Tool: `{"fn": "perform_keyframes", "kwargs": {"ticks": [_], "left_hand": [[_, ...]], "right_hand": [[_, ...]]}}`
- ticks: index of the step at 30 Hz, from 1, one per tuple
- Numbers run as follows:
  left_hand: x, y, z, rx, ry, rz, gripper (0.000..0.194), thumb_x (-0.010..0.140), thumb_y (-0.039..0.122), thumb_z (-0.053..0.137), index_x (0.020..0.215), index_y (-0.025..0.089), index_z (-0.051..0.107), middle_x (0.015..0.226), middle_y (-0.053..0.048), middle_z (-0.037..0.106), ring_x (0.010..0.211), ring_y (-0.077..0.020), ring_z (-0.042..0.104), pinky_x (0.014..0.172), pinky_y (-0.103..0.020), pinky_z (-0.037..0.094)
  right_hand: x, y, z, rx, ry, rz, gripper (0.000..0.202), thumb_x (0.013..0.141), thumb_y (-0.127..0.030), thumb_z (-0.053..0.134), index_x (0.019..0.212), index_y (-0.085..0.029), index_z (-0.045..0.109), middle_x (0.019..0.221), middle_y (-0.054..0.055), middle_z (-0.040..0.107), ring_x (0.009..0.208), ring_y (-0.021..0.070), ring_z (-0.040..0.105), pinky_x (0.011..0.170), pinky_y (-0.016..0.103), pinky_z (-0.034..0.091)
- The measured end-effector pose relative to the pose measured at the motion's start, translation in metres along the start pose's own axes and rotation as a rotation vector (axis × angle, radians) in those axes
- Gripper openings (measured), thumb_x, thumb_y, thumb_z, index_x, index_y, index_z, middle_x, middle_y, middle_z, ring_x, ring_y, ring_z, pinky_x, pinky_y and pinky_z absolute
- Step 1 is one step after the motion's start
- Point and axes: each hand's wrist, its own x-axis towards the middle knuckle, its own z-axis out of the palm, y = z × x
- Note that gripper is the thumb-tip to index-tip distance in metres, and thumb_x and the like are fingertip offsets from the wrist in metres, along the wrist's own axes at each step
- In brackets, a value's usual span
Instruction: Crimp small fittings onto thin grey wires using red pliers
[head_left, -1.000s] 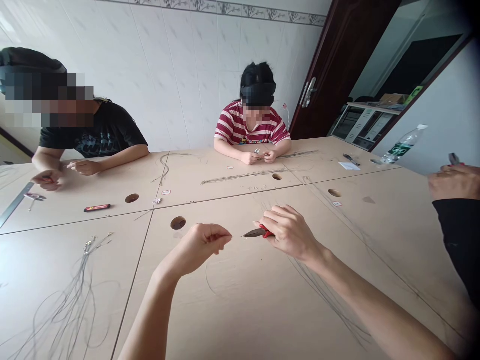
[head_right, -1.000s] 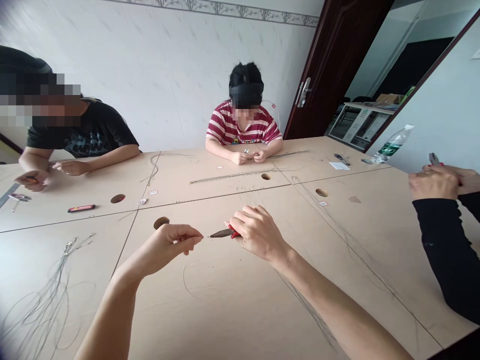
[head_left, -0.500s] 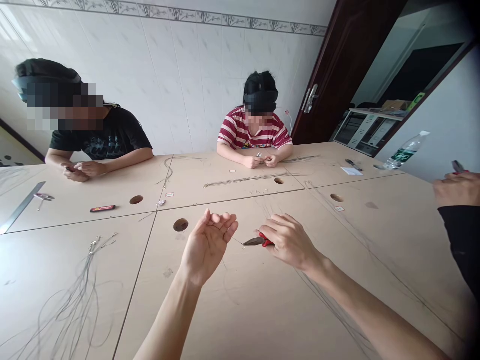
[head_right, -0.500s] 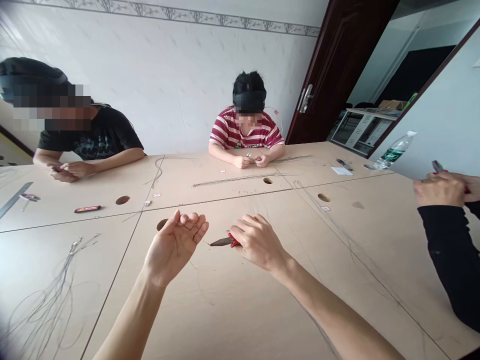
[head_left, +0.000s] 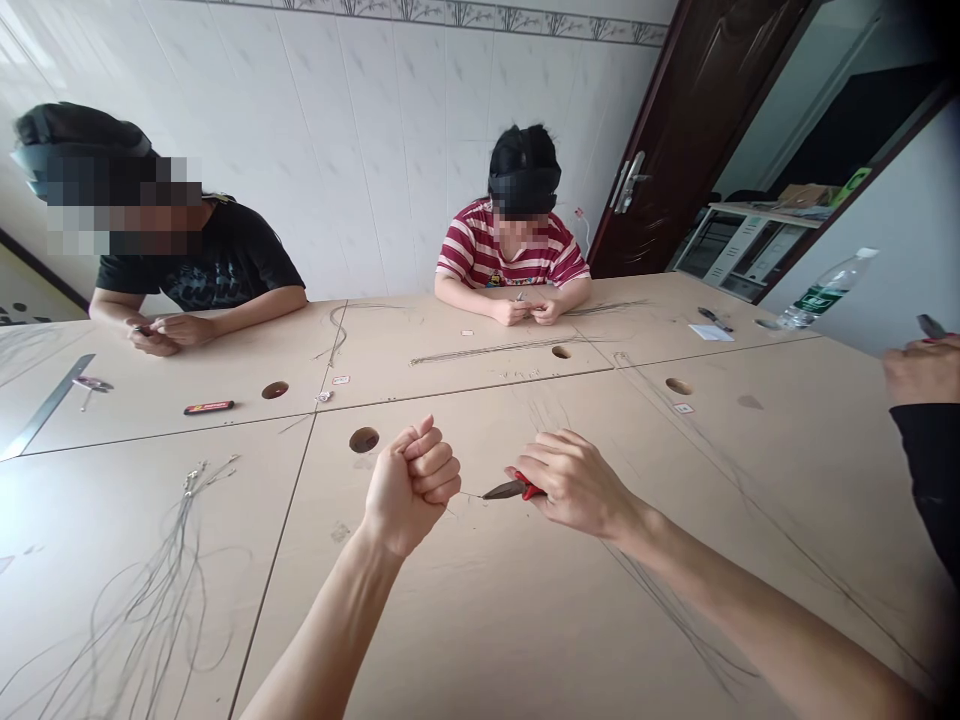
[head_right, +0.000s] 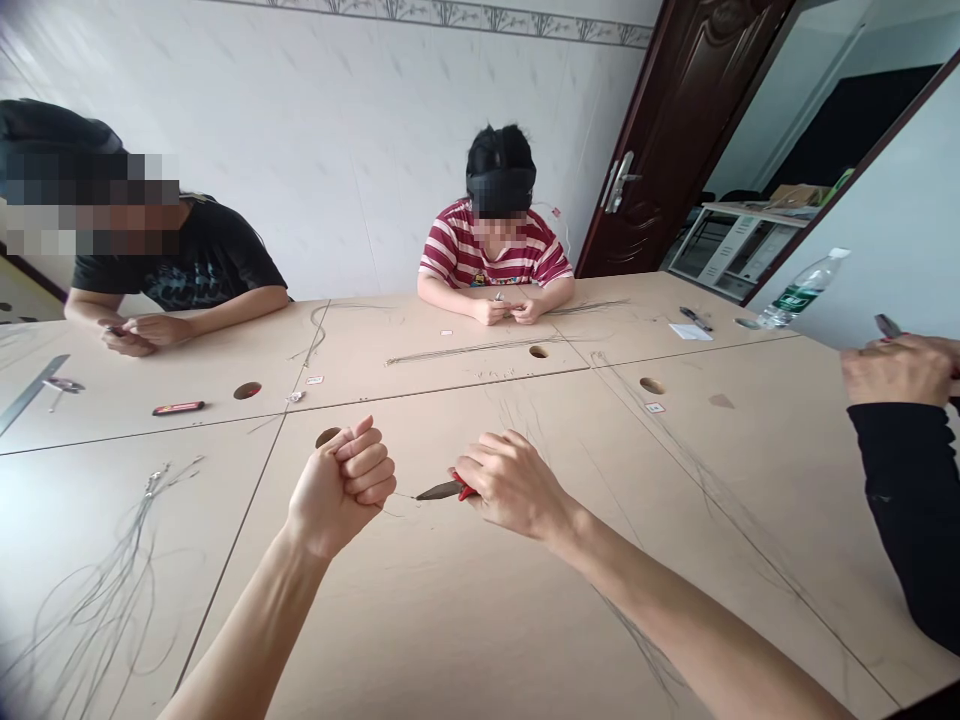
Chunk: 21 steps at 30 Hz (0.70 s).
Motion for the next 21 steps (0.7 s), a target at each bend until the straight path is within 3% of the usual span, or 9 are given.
{"fn": "perform_keyframes", "kwargs": {"ticks": [6,12,17,21], "left_hand": [[0.001,-0.001,-0.005,0.081,0.029,-0.038,0.045,0.091,0.022,0.041,0.052,0.022,0.018,0.05,0.009,0.004,0.039,-0.006,0.008,0.036,-0.02,0.009],[0.001,-0.003,-0.009,0.073,0.045,-0.052,0.045,0.09,0.022,0.042,0.053,0.022,0.017,0.049,0.01,0.005,0.037,-0.0057,0.008,0.034,-0.02,0.01],[0.007,-0.007,-0.015,0.02,0.075,-0.062,0.045,0.093,0.022,0.038,0.053,0.022,0.018,0.05,0.009,0.005,0.037,-0.006,0.008,0.033,-0.02,0.012],[0.008,-0.011,-0.022,0.055,-0.013,0.021,0.043,0.094,0.025,0.045,0.054,0.019,0.03,0.05,0.009,0.015,0.039,-0.0055,0.018,0.035,-0.018,0.02]], "right_hand": [[-0.001,0.002,-0.005,0.016,-0.072,-0.049,0.015,0.071,-0.004,0.054,0.068,-0.018,0.057,0.059,-0.002,0.059,0.061,0.0132,0.044,0.059,0.028,0.022],[-0.004,0.0,-0.006,0.007,-0.086,-0.064,0.018,0.079,-0.008,0.054,0.063,-0.018,0.053,0.058,-0.002,0.057,0.059,0.0128,0.041,0.058,0.028,0.021],[-0.008,0.0,-0.002,-0.005,-0.084,-0.078,0.021,0.077,-0.005,0.052,0.061,-0.018,0.05,0.056,-0.002,0.055,0.058,0.0127,0.04,0.058,0.028,0.019],[-0.012,0.006,0.002,0.001,-0.087,-0.051,0.019,0.069,-0.001,0.05,0.061,-0.018,0.05,0.056,-0.002,0.054,0.059,0.0127,0.04,0.057,0.027,0.021]]}}
